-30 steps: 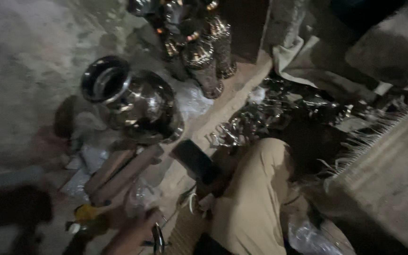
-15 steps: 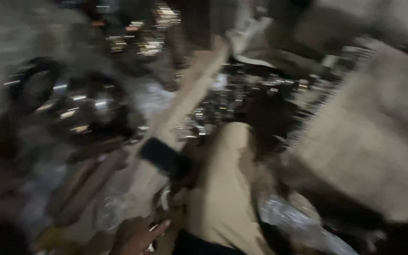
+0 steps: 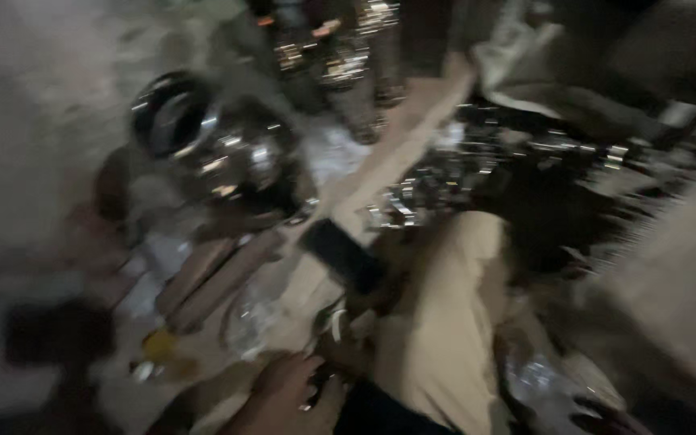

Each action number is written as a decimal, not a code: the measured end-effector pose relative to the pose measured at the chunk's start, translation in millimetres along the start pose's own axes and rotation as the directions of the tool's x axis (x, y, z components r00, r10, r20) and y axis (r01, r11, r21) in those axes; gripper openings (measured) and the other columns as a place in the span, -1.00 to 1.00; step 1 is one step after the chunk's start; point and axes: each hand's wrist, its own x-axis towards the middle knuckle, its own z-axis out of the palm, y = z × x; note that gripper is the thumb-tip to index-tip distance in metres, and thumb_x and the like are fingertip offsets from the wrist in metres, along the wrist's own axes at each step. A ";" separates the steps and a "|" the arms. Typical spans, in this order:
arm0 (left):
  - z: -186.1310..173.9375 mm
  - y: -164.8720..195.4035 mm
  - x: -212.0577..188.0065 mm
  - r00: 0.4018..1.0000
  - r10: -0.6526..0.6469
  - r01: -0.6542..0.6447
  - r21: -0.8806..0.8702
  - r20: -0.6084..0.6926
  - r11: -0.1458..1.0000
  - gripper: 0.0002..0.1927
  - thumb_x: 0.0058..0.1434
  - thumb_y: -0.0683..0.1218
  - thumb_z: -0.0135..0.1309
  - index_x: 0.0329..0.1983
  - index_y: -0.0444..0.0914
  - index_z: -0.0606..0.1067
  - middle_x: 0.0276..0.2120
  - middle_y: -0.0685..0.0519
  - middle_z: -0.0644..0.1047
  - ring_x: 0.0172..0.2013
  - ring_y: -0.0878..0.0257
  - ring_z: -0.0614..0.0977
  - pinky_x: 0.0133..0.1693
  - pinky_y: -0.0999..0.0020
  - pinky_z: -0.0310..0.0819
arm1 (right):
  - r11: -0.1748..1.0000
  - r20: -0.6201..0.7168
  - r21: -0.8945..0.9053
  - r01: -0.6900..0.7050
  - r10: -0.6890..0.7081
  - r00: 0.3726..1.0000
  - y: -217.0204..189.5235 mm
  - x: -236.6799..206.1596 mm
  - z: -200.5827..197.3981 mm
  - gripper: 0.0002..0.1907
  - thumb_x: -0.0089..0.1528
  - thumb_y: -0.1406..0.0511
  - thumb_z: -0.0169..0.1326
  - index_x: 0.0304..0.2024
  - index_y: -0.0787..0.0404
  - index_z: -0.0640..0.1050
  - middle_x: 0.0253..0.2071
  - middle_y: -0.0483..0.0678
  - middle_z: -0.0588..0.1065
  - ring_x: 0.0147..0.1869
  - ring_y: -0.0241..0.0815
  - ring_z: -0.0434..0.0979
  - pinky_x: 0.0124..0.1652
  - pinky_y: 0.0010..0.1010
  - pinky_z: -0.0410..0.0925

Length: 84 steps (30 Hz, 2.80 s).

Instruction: The person sits on the floor and uses a small brush to apply gold paint to the hooves and antlers of a silver metal deer figurine. They rotate the figurine to reach different areas, then place it into a plastic bag before picking up another figurine to continue painting.

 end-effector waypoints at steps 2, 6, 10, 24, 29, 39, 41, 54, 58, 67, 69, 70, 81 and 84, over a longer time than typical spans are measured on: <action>-12.3 -6.3 0.9 0.991 0.131 -0.130 -0.033 0.034 0.991 -0.63 0.36 0.00 0.22 0.03 -0.37 0.47 -0.24 -0.05 0.42 -0.17 0.06 0.55 -0.07 0.14 0.48 | 0.998 0.036 -0.066 -0.009 0.012 0.999 -10.6 16.4 24.3 -0.46 0.27 0.23 -0.02 0.30 0.23 0.39 0.07 0.08 0.52 0.06 0.05 0.59 0.05 -0.17 0.45; -51.5 -10.9 6.3 0.261 0.926 -0.726 0.687 0.272 0.003 -0.59 0.16 -0.11 0.13 0.11 -0.11 0.55 0.04 -0.01 0.59 0.01 0.09 0.64 -0.02 0.18 0.55 | 0.986 0.127 -0.164 0.007 0.014 0.992 -21.4 33.2 72.2 -0.46 0.27 0.25 0.00 0.31 0.23 0.39 0.04 0.07 0.53 0.04 0.03 0.59 0.03 -0.19 0.46; -84.9 6.6 -1.7 0.036 0.997 -0.514 0.855 -0.063 0.073 -0.22 -0.04 0.04 0.38 0.24 -0.20 0.34 0.16 -0.26 0.43 0.13 -0.22 0.44 0.08 -0.08 0.39 | 0.977 0.198 -0.210 0.046 -0.003 0.980 -29.3 38.0 112.5 -0.45 0.27 0.27 0.01 0.32 0.23 0.39 0.01 0.06 0.54 0.01 0.01 0.59 0.01 -0.21 0.47; -106.6 40.3 -22.2 0.369 0.906 -0.625 0.666 -0.209 0.408 -0.61 0.23 0.06 0.11 0.09 -0.12 0.53 -0.07 -0.06 0.64 -0.02 0.04 0.64 0.01 0.10 0.52 | 0.989 -0.286 -0.141 -0.038 -0.004 0.958 -22.4 -13.1 -18.6 -0.42 0.26 0.34 0.06 0.37 0.21 0.40 -0.09 0.03 0.58 -0.08 -0.06 0.60 -0.06 -0.27 0.49; -109.3 44.1 -58.3 0.602 0.796 -0.677 0.572 0.069 0.462 -0.55 0.22 0.09 -0.02 0.09 -0.19 0.57 -0.16 -0.03 0.65 -0.10 0.14 0.66 0.01 0.23 0.48 | 0.992 -0.386 -0.120 -0.045 -0.005 0.922 -20.5 -34.0 -41.3 -0.40 0.26 0.36 0.07 0.38 0.21 0.40 -0.13 0.03 0.59 -0.11 -0.08 0.60 -0.08 -0.30 0.49; -14.9 44.4 -62.9 0.693 0.683 -0.721 0.209 0.230 0.661 -0.38 0.21 0.10 -0.02 0.34 -0.16 0.42 0.05 -0.06 0.57 0.05 0.16 0.56 0.12 0.22 0.39 | 0.940 -0.202 -0.342 0.007 -0.081 0.976 -11.5 -22.0 -2.1 -0.37 0.25 0.41 0.10 0.41 0.20 0.41 -0.20 0.01 0.62 -0.18 -0.13 0.61 -0.13 -0.34 0.51; -15.2 37.6 -55.7 0.703 0.636 -0.698 0.140 0.319 0.702 -0.37 0.17 0.06 0.01 0.35 -0.12 0.40 0.09 -0.03 0.57 0.07 0.17 0.56 0.15 0.25 0.39 | 0.902 -0.201 -0.431 0.011 -0.107 0.974 -33.6 -18.4 -4.4 -0.36 0.25 0.42 0.11 0.42 0.20 0.41 -0.22 0.00 0.63 -0.19 -0.14 0.61 -0.14 -0.35 0.51; -40.6 1.0 -24.7 0.629 0.437 -0.577 0.008 0.643 0.817 -0.44 0.26 0.03 0.08 0.32 -0.18 0.34 0.13 0.05 0.48 0.15 0.22 0.50 0.20 0.25 0.36 | 0.150 -0.221 -0.568 0.809 -0.975 0.025 -396.9 28.9 182.8 -0.68 0.33 0.54 0.12 0.09 0.18 0.51 -0.09 0.01 0.62 -0.02 -0.21 0.67 -0.09 -0.42 0.54; -34.6 6.5 -35.4 0.598 0.504 -0.585 -0.090 0.623 0.806 -0.48 0.30 0.03 0.07 0.29 -0.21 0.35 0.11 0.03 0.48 0.13 0.20 0.51 0.18 0.24 0.38 | 0.095 0.047 -0.542 0.835 -0.989 0.143 -525.8 53.8 262.2 -0.27 0.32 0.12 0.03 0.50 0.17 0.20 0.38 0.24 0.29 0.36 0.15 0.36 0.26 -0.07 0.37; -2.3 33.6 -40.1 0.466 0.705 -0.608 -0.385 0.535 0.694 -0.55 0.37 0.05 0.05 0.22 -0.27 0.36 0.05 -0.01 0.49 0.09 0.17 0.52 0.14 0.22 0.42 | 0.420 0.088 -0.565 0.710 -0.825 0.558 -408.4 27.5 161.4 -0.36 0.27 0.10 0.03 0.40 0.05 0.33 0.51 0.06 0.21 0.29 -0.01 0.51 0.10 -0.19 0.48; 16.7 43.4 -34.8 0.404 0.760 -0.624 -0.454 0.509 0.636 -0.56 0.38 0.05 0.05 0.21 -0.29 0.36 0.04 -0.02 0.49 0.08 0.16 0.53 0.13 0.22 0.43 | 0.544 -0.051 -0.499 0.675 -0.796 0.603 -341.9 6.8 129.3 -0.43 0.22 0.24 0.14 0.30 0.16 0.47 0.18 0.04 0.54 0.15 -0.03 0.60 0.08 -0.26 0.44; 29.4 48.1 -31.3 0.368 0.791 -0.632 -0.492 0.489 0.599 -0.56 0.39 0.05 0.05 0.20 -0.29 0.36 0.03 -0.02 0.49 0.08 0.16 0.53 0.12 0.22 0.43 | 0.610 -0.104 -0.459 0.646 -0.759 0.643 -306.6 -1.5 115.7 -0.47 0.23 0.28 0.12 0.28 0.19 0.48 0.15 0.04 0.54 0.19 -0.03 0.58 0.12 -0.27 0.40; 204.9 36.3 -90.0 -0.082 0.698 -0.802 -0.463 0.711 0.378 -0.34 0.34 0.07 0.14 0.39 -0.20 0.17 0.16 0.09 0.41 0.15 0.32 0.42 0.15 0.34 0.39 | 0.764 -0.542 0.229 0.604 -0.415 0.731 -27.9 -30.3 43.3 -0.30 0.08 0.44 0.19 0.30 0.39 0.37 0.16 0.23 0.54 0.29 0.07 0.52 0.24 -0.08 0.31; 217.0 37.7 -135.1 -0.251 0.584 -0.804 -0.502 0.772 0.319 -0.25 0.25 -0.02 0.23 0.39 -0.21 0.11 0.19 0.09 0.35 0.21 0.32 0.38 0.23 0.32 0.34 | 0.794 -0.719 0.040 0.606 -0.398 0.570 -13.9 -53.5 34.2 -0.56 0.20 0.42 0.16 0.14 0.43 0.48 0.02 0.20 0.61 0.15 -0.02 0.60 0.17 -0.17 0.38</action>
